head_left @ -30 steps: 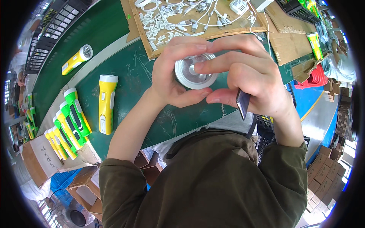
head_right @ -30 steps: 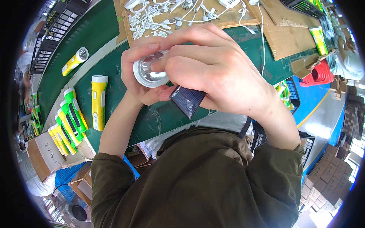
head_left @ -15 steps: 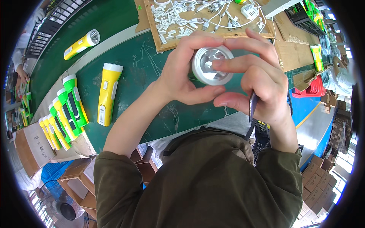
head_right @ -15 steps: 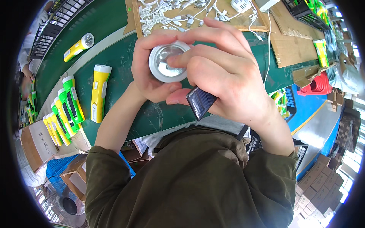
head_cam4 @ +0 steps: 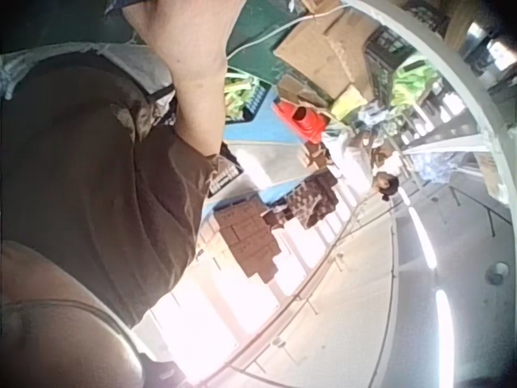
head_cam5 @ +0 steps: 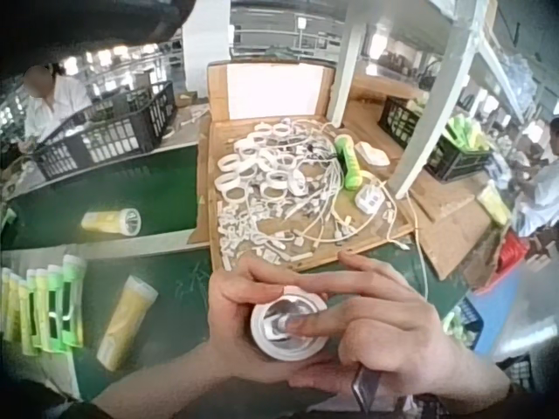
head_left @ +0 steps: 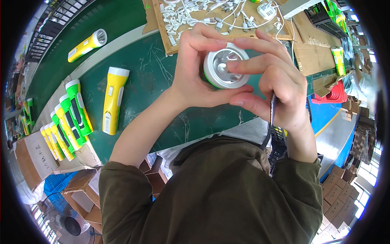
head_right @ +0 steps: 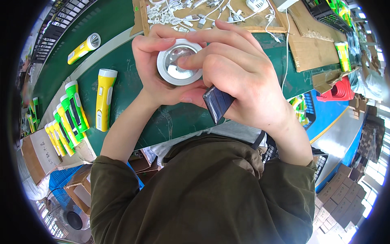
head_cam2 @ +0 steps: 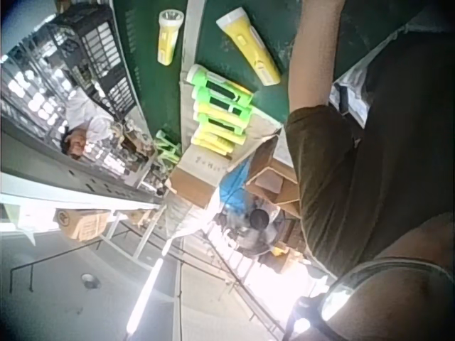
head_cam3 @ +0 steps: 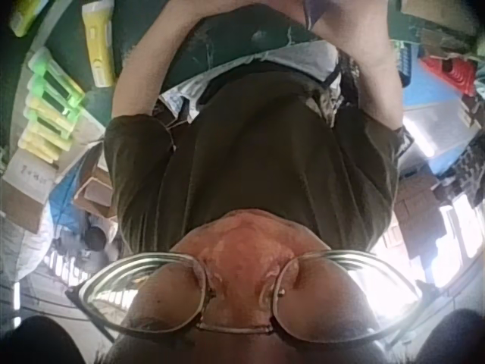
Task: Assembling hand-held flashlights by inserting solar panels and securing lens caps on a factory line.
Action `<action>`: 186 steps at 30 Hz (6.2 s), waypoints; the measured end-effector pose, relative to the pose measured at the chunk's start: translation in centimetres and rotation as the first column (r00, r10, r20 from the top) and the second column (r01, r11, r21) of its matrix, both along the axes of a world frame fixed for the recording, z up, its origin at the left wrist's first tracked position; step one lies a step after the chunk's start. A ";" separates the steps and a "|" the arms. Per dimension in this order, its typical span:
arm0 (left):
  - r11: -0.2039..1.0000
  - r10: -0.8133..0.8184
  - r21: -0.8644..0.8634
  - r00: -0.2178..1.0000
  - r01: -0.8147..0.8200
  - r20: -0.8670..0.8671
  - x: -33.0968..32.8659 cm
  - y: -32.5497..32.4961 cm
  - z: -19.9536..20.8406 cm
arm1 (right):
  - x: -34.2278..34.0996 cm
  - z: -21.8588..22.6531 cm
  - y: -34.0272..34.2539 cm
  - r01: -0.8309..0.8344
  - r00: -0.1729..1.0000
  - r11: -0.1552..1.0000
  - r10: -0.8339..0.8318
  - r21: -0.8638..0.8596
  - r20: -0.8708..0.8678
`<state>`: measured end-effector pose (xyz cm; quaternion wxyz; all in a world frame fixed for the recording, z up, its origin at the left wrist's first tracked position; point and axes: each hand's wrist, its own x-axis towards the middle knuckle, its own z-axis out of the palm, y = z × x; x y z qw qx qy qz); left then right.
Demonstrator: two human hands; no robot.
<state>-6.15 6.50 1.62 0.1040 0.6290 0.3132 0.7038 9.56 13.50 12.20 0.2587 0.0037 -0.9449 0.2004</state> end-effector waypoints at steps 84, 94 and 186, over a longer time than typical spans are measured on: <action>0.749 -0.359 -0.493 0.897 0.442 0.259 -4.0 -2.4 4.8 | -0.2 -0.8 0.7 -0.015 0.996 0.999 0.018 0.036 -0.088; 0.888 -0.259 -0.387 0.966 0.248 0.023 -4.2 -1.8 4.0 | 0.1 0.6 0.5 0.024 1.000 0.986 -0.026 0.164 0.013; 0.877 -0.041 -0.474 0.972 -0.077 -0.233 -0.5 -2.1 2.3 | 0.4 -1.8 2.8 0.076 0.971 0.834 0.062 -0.547 0.230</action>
